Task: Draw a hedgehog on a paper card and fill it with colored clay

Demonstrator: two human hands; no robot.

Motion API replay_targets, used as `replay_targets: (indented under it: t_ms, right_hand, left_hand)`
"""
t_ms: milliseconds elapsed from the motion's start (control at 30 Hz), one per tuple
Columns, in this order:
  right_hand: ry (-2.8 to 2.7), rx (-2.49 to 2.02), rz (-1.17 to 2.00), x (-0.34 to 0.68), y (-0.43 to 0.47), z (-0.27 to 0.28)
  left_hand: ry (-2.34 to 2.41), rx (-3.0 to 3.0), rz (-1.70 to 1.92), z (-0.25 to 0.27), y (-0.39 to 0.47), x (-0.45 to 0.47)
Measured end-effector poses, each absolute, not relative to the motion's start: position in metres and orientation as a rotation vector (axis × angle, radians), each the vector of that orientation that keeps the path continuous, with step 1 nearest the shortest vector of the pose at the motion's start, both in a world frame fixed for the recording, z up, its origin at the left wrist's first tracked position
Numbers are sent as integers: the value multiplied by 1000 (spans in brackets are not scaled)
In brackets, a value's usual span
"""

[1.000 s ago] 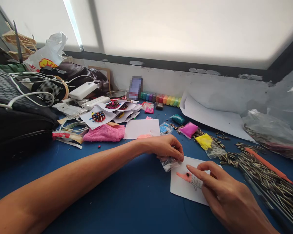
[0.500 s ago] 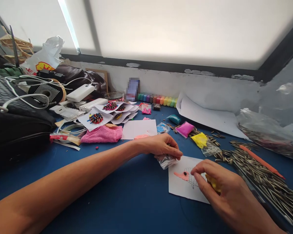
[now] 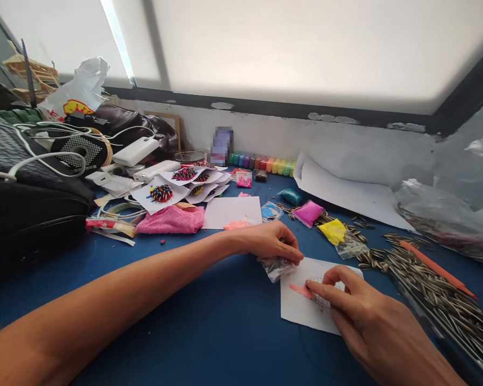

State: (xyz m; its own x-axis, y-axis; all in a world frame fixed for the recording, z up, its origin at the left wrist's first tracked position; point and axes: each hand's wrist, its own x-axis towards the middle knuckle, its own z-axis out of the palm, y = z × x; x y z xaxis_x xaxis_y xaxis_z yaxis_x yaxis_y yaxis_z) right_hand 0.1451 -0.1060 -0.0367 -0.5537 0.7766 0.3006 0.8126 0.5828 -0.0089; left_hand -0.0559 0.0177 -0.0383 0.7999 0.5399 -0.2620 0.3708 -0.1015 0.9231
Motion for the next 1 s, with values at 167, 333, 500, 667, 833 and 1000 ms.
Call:
replay_targets:
  t_ms: [167,333,500,667,833,1000]
  right_hand:
    - [-2565,-1306,-193,142,-107,-35]
    - [-2573,-1274,-226,141,-109,-37]
    - [-2601,-1277,-279,144,-110,-38]
    - [-2489,-1319,-321,147,-109,-34]
    - [-2377,-1394,-138,146,-107,-28]
    - [-2229,-1556,497,143,-108,-20]
  left_hand:
    - [710,1734,160,-39,18,-56]
    - [714,1736,149,-38,18,-55]
    - [709,1735,138,-36,17,-55]
    - [725,1722,147,-37,15,-56]
    - [672,1658,258,-35,15,-58]
    - [647,1600,375,-20,12,-58]
